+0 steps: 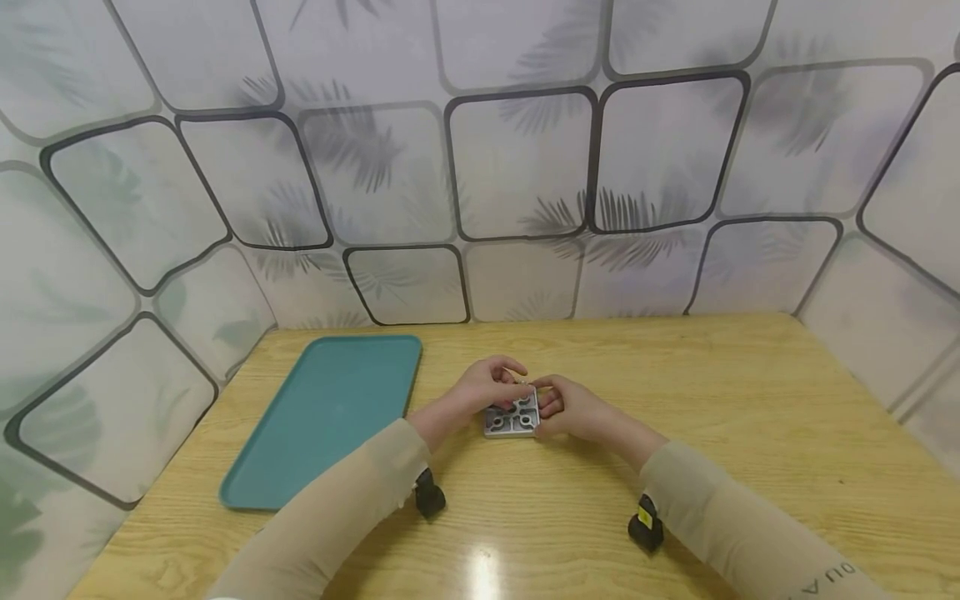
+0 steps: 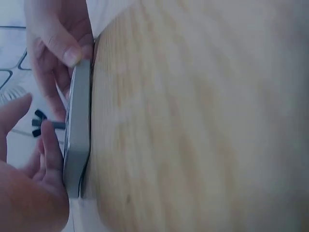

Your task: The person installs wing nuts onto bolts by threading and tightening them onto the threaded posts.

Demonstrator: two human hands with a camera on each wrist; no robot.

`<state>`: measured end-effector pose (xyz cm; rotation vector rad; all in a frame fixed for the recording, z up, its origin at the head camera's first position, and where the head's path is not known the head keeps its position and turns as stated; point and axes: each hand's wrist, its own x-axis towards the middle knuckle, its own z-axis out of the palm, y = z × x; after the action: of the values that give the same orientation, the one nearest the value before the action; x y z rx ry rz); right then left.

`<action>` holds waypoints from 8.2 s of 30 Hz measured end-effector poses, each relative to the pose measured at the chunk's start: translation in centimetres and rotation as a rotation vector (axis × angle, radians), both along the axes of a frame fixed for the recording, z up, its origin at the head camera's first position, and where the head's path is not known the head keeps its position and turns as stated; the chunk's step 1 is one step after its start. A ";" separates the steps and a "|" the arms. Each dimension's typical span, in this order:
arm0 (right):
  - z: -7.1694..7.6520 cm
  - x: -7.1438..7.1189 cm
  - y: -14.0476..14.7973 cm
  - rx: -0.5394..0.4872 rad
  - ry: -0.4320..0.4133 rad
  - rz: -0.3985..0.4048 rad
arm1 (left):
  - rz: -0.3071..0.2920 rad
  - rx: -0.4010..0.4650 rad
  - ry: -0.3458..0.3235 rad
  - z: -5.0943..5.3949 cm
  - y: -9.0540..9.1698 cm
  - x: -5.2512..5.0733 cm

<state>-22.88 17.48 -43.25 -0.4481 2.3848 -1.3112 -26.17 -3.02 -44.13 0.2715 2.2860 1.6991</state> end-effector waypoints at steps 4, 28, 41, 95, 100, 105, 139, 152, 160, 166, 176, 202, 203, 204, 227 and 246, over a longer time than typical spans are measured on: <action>-0.1 0.0 0.0 0.002 0.018 -0.001 | 0.134 0.004 0.011 -0.2 0.8 0.4; -0.2 -0.1 0.0 -0.017 0.011 0.007 | 0.125 0.056 -0.008 -0.3 1.0 0.3; -0.1 0.0 -0.1 -0.008 0.002 -0.004 | 0.009 0.055 -0.024 -0.3 0.1 0.1; -0.2 0.0 0.1 -0.009 0.012 0.016 | 0.096 -0.014 0.052 -0.5 0.9 0.5; -0.1 0.1 0.0 -0.006 0.005 0.014 | 0.062 0.003 0.046 -0.4 0.5 0.5; -0.2 0.0 0.0 -0.004 0.011 0.012 | 0.053 0.008 0.047 -0.4 0.4 0.5; -0.3 -0.1 -0.1 0.004 0.039 0.017 | 0.070 -0.012 0.054 -0.3 0.8 0.6; -0.1 0.2 -0.1 0.036 0.053 -0.007 | 0.141 -0.062 0.129 -0.7 1.1 0.9; 0.1 0.0 -0.2 0.081 0.054 -0.001 | 0.133 -0.041 0.127 -0.4 1.0 1.3; 0.3 0.0 -0.4 0.104 0.058 -0.001 | 0.138 -0.014 0.099 -0.5 1.0 1.3; 0.6 -0.1 -1.2 0.184 0.106 -0.010 | 0.136 -0.022 0.103 -0.5 0.9 1.1; 0.2 -0.3 -0.7 0.132 0.069 -0.037 | 0.009 0.085 0.036 -0.4 0.0 0.2; 0.3 -0.3 -0.8 0.134 0.069 -0.039 | 0.007 0.088 0.029 -0.4 0.0 0.2; 0.3 -0.3 -0.8 0.137 0.069 -0.041 | 0.008 0.090 0.027 -0.3 -0.1 0.3; 0.5 -0.1 -0.5 0.123 0.053 -0.044 | 0.017 0.068 0.059 -0.3 0.5 0.5; 0.0 -0.1 -0.7 0.114 0.067 -0.041 | 0.201 -0.016 0.066 0.0 1.3 1.1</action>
<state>-22.98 16.73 -43.29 -0.4183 2.5207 -1.1873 -25.04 -1.74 -44.14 0.0981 2.4458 1.7899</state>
